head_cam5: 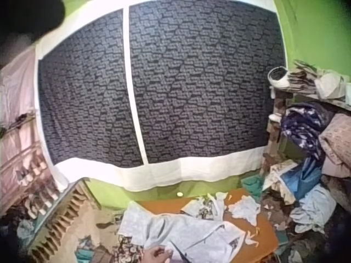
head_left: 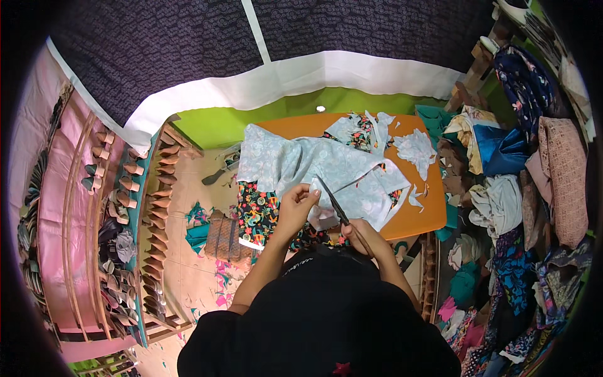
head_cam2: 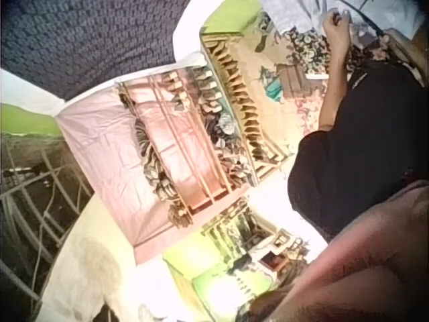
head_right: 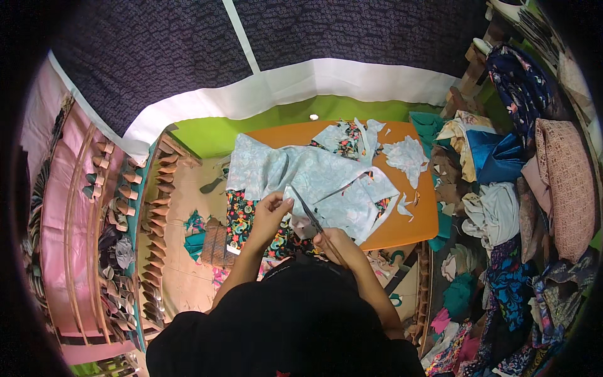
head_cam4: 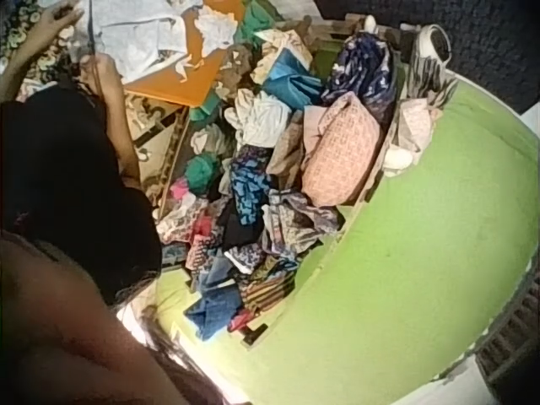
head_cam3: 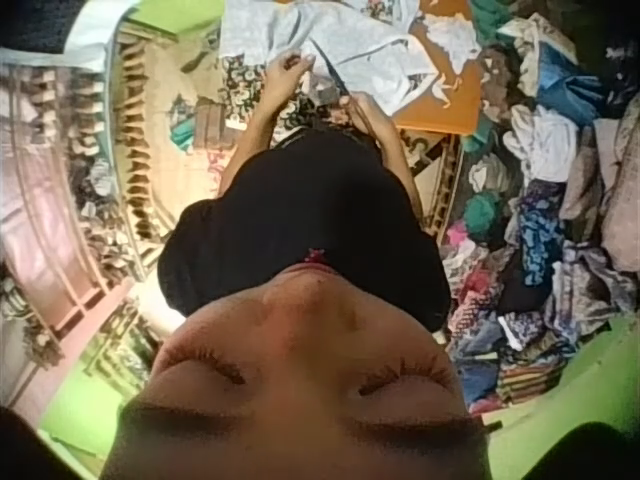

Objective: Cutting a piece of floral patterned fabric with scissors.

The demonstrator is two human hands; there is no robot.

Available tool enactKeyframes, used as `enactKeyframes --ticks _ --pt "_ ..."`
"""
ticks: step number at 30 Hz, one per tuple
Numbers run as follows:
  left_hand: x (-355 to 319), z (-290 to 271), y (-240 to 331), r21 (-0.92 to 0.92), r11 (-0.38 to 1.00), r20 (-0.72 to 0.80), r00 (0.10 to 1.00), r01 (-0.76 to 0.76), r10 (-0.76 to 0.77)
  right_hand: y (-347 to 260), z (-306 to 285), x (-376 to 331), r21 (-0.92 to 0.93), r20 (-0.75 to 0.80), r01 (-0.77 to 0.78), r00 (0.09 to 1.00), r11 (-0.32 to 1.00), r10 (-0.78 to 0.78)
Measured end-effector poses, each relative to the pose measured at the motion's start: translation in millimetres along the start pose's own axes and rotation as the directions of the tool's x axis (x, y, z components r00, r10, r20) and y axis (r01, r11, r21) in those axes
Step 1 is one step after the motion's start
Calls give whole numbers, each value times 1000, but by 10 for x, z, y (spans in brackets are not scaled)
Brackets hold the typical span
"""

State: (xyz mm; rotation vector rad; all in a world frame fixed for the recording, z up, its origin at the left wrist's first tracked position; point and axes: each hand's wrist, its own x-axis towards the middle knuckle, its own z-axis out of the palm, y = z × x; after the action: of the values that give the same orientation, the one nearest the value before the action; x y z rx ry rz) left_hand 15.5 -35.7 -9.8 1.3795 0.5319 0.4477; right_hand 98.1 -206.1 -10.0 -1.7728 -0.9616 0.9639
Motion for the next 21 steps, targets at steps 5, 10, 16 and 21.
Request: enactKeyframes --ticks 5,10,16,21 --pt "4 15 21 4 1000 53 998 30 -30 -9 25 27 178 13 -7 1000 984 5" --pt "-4 41 31 14 999 38 999 28 -29 100 33 56 107 33 56 998 993 -59" --pt "0 18 54 24 999 57 998 32 -33 134 59 83 195 24 -22 1000 981 18" --pt "15 41 86 8 999 53 998 44 -44 168 64 116 50 -1 -44 999 998 44"
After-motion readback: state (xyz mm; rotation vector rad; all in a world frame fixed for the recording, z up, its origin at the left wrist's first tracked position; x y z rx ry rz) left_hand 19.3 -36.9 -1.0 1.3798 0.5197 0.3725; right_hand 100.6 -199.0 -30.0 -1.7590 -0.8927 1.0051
